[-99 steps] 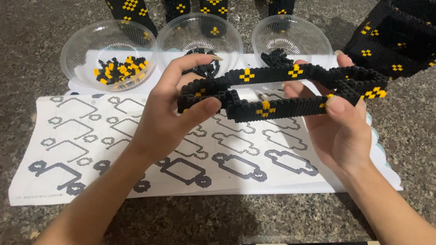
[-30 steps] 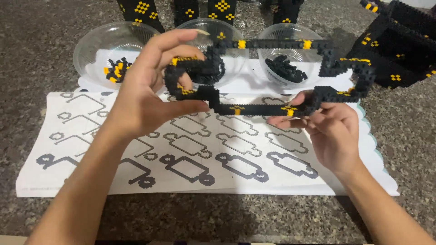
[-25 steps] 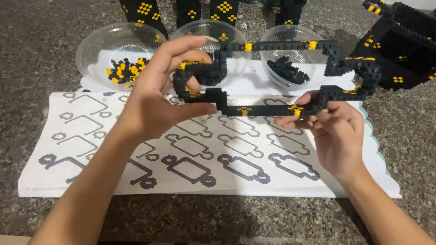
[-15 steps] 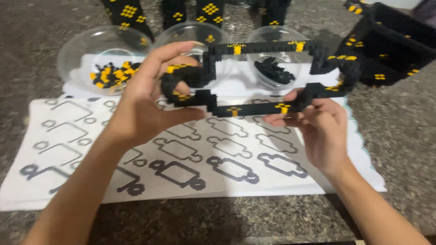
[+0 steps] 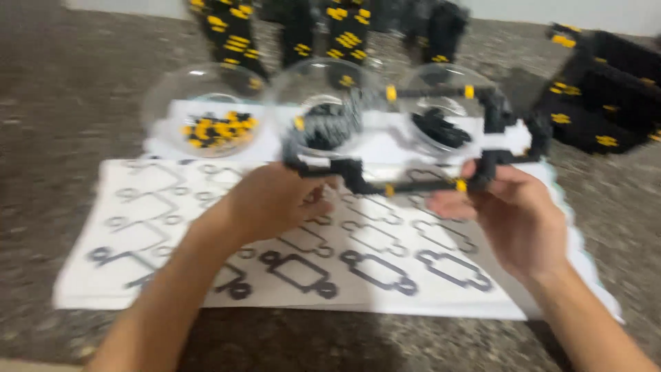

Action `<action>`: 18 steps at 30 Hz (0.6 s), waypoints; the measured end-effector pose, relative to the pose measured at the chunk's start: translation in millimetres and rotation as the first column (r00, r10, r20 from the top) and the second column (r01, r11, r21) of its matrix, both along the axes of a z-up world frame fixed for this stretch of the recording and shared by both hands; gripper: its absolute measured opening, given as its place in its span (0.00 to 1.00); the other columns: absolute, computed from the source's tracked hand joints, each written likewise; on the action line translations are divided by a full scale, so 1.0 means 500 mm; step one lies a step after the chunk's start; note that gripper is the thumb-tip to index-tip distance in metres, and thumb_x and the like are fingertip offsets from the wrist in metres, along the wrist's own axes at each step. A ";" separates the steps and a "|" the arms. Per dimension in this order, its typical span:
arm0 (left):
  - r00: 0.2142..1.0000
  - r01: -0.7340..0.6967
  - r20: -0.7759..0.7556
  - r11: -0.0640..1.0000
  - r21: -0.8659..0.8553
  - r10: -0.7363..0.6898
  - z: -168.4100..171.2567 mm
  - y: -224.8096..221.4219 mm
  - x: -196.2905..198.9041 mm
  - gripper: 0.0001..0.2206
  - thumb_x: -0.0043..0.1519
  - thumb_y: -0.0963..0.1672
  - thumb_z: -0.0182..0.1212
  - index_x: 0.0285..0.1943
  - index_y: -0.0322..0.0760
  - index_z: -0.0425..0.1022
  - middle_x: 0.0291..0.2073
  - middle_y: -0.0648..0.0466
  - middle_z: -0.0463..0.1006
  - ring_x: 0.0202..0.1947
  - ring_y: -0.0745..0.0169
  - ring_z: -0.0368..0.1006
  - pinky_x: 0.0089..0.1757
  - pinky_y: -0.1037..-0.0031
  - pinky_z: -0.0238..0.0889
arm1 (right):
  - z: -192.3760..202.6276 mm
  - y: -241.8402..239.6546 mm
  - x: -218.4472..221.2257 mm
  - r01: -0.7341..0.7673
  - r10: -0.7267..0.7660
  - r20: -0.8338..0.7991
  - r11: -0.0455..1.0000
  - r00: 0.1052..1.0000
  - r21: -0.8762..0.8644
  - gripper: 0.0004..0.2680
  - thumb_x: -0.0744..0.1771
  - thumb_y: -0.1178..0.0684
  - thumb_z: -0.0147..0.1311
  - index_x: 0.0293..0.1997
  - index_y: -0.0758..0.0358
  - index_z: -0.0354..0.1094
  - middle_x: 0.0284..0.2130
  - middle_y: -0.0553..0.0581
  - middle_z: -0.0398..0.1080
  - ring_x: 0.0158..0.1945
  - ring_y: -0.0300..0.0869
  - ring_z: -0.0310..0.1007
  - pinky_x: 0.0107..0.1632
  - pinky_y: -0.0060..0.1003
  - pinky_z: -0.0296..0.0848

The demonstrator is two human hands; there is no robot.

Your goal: Assembling a structure using small interlocking plastic building blocks, including searching through bags for pieces and following a pattern.

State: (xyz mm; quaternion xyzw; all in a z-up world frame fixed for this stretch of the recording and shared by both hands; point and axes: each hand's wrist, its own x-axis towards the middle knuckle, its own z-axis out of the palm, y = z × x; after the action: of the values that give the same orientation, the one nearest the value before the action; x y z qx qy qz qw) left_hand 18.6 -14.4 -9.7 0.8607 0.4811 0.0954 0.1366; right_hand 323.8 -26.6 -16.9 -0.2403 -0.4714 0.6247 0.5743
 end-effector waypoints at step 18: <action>0.797 -0.555 0.346 0.826 0.095 0.496 0.080 0.071 -0.170 0.05 0.61 0.43 0.56 0.40 0.43 0.79 0.24 0.55 0.75 0.29 0.61 0.70 0.32 0.67 0.58 | 0.051 -0.037 -0.125 0.222 0.126 0.418 0.691 0.900 -0.688 0.15 0.63 0.64 0.31 0.46 0.90 0.61 0.35 0.94 0.69 0.36 0.73 0.68 0.42 0.56 0.67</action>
State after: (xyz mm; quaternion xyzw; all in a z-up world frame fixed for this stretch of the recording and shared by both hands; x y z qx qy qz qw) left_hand -66.4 21.2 30.1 0.6758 0.6631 0.3080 0.0940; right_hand 261.4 -45.4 8.7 -0.5911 -0.2970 0.6733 0.3304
